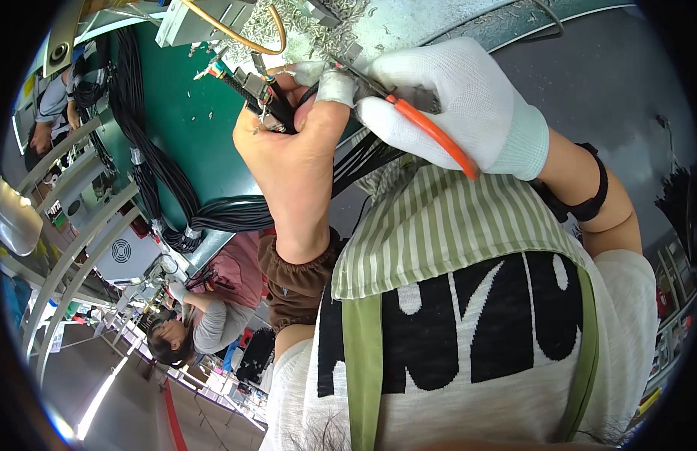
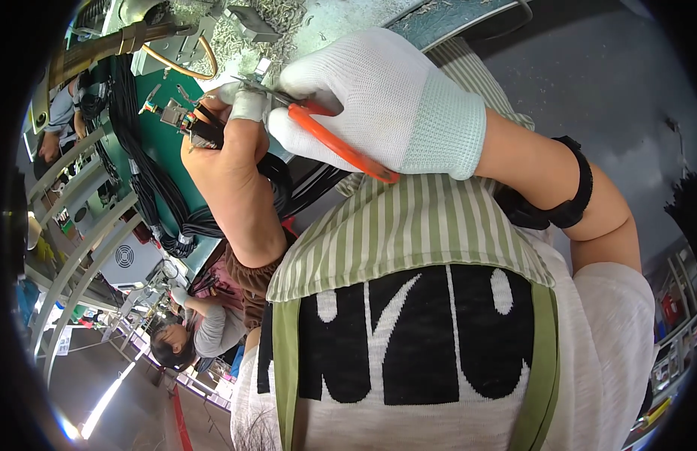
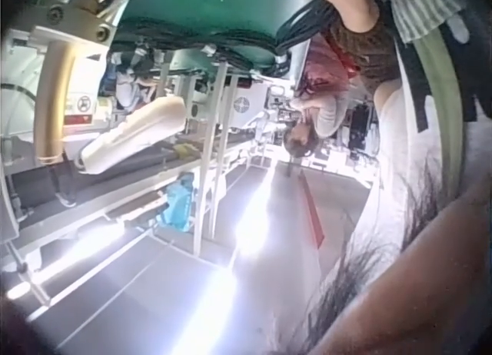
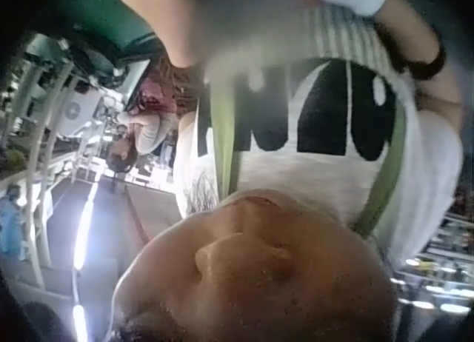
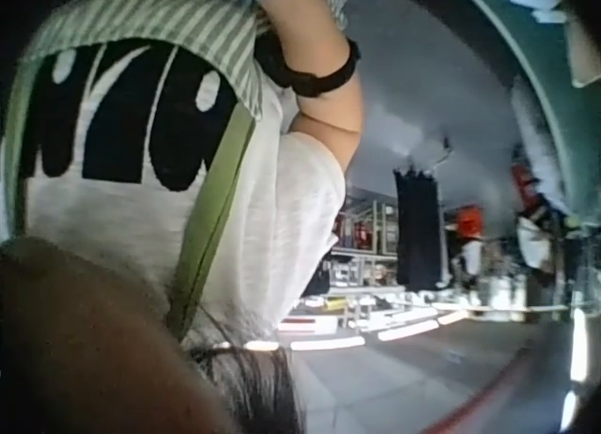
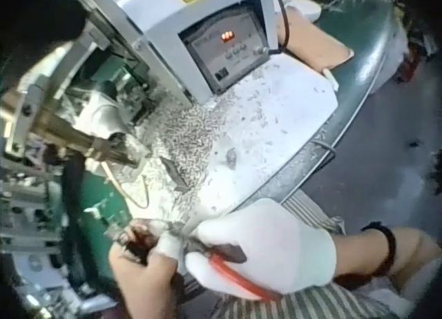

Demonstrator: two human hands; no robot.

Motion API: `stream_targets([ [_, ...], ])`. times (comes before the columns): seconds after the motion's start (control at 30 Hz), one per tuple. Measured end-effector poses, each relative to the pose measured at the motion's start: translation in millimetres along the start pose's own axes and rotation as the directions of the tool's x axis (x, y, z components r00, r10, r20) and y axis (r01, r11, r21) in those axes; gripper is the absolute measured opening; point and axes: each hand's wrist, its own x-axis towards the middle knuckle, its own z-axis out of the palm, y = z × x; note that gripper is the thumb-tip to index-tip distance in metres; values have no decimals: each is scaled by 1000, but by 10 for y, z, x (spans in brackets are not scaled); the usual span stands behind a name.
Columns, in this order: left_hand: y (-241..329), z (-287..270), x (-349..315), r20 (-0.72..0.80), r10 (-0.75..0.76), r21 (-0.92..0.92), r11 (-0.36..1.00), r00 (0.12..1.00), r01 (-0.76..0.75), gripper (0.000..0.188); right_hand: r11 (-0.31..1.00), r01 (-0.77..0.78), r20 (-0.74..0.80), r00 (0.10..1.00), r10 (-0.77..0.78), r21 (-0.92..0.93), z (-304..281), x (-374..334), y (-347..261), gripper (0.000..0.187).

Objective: Trimming excess material from small components using a hand tool at an assembly station.

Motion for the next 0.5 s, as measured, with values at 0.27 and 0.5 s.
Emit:
stream_targets([
  [0.27,-65,-116,86,46,-54,-37,998,997,56,14,988,96,-14,995,-99,-121,29,-9,104,22],
  [0.5,-200,-433,491,242,-168,-332,911,956,245,12,977,-204,-55,977,207,63,-285,128,-24,15],
])
